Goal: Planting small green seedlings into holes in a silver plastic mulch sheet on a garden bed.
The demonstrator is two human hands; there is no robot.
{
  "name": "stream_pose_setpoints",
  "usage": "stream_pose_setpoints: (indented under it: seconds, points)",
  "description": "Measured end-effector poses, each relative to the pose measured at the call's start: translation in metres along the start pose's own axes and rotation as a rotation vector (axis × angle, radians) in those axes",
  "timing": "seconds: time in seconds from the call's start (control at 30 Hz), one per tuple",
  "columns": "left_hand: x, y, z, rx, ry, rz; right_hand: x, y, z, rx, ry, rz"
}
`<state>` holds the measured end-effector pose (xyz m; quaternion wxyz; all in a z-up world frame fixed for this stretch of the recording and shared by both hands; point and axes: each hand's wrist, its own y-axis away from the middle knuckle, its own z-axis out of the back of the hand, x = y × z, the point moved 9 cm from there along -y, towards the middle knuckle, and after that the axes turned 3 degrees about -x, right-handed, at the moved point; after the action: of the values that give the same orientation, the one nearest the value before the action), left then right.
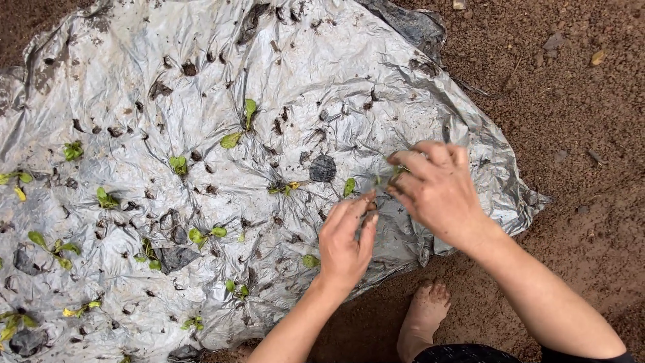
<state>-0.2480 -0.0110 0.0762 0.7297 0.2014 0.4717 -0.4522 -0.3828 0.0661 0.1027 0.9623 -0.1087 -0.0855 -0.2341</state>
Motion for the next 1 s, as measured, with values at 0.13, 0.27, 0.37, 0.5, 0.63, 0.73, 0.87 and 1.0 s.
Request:
stream_pose_setpoints:
  seconds: [0.13, 0.27, 0.37, 0.5, 0.63, 0.73, 0.87, 1.0]
  points:
    - [-0.003, -0.024, 0.004, -0.001, -0.069, -0.020, 0.022, 0.011, 0.002, -0.040, -0.117, 0.042]
    - [0.011, -0.015, 0.004, 0.004, -0.049, -0.008, 0.021, 0.009, 0.010, -0.042, -0.156, 0.045]
    - [0.021, -0.012, 0.003, 0.031, 0.043, 0.069, 0.016, 0.009, 0.004, 0.036, -0.270, 0.024]
    - [0.034, -0.001, 0.003, 0.038, 0.047, 0.078, 0.016, 0.007, 0.002, 0.052, -0.342, 0.006]
    - [0.005, -0.003, 0.008, 0.016, -0.166, -0.113, 0.029, 0.006, 0.004, 0.039, -0.284, 0.034]
    - [0.025, 0.014, 0.000, 0.017, -0.241, -0.143, 0.037, 0.008, -0.005, 0.034, -0.273, 0.077]
    - [0.025, 0.007, 0.016, 0.040, -0.157, -0.024, 0.039, 0.001, -0.006, 0.048, -0.318, 0.070]
    - [0.028, 0.002, 0.029, 0.091, -0.049, 0.106, 0.034, -0.003, -0.013, 0.045, -0.456, 0.033]
